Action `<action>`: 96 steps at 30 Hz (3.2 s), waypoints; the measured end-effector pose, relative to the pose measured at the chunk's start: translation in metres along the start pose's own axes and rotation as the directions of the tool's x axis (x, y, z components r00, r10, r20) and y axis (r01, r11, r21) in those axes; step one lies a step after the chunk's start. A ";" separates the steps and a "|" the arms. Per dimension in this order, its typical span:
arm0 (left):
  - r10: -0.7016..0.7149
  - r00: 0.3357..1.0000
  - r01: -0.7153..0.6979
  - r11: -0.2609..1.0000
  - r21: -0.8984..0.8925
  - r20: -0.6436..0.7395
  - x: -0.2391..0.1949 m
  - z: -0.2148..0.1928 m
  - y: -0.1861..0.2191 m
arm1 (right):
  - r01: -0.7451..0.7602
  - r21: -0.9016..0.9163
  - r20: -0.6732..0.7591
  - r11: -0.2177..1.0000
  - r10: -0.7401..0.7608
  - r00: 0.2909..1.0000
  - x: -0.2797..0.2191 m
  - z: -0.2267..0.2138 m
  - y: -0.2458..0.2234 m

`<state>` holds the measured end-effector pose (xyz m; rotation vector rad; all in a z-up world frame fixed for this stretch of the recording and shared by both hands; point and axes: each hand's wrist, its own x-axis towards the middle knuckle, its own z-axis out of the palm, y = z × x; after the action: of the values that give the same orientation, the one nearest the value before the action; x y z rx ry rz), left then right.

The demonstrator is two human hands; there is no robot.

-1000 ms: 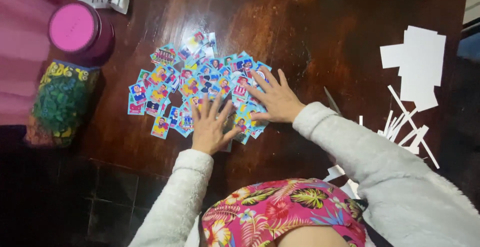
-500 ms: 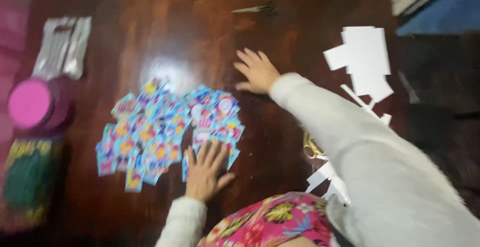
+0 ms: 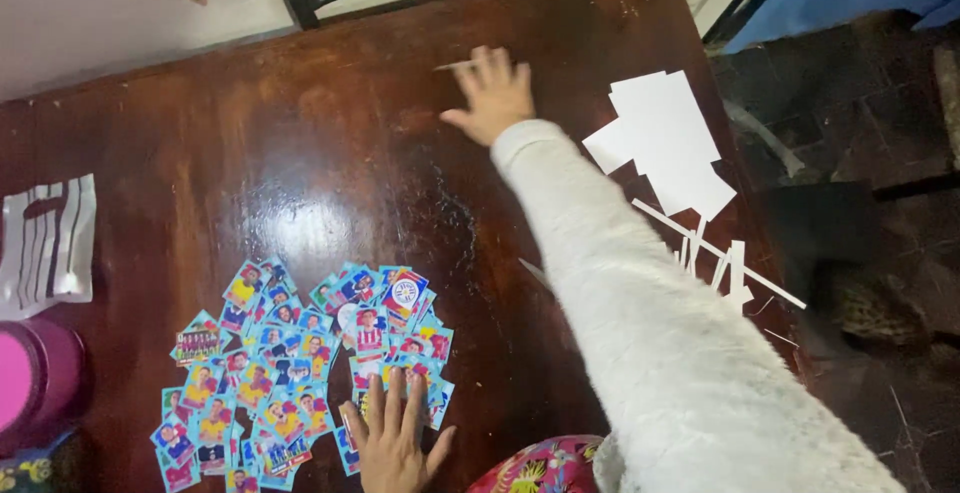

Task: Cutting sheets of printed sticker cards into individual strips and cards using scissors.

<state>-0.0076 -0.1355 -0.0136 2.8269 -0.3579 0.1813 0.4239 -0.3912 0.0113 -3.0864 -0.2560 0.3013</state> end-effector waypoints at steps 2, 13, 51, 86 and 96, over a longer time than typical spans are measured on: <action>-0.011 1.000 0.011 1.000 0.001 0.017 -0.002 -0.001 0.001 | -0.023 0.005 0.048 1.000 0.023 0.999 -0.005 -0.004 0.028; -0.053 0.995 0.045 0.994 0.098 0.080 -0.001 -0.008 0.009 | 0.172 0.407 -0.410 0.897 0.011 0.912 -0.212 0.022 0.197; 0.469 0.844 -0.469 0.881 -0.067 0.261 0.146 0.073 0.172 | -0.110 0.150 -0.042 0.983 0.118 0.992 -0.539 0.089 0.185; 0.339 0.917 -0.242 0.891 -0.384 0.209 0.044 0.059 0.278 | 0.127 0.421 -0.272 0.898 -0.008 0.962 -0.530 0.121 0.233; 0.371 0.909 -0.302 0.900 -0.315 0.190 0.050 0.078 0.331 | 0.184 0.200 -0.222 0.962 -0.138 0.965 -0.513 0.085 0.228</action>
<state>-0.0392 -0.4770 0.0080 2.4874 -0.8634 -0.1440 -0.0524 -0.6999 0.0143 -2.8270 -0.4330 0.0015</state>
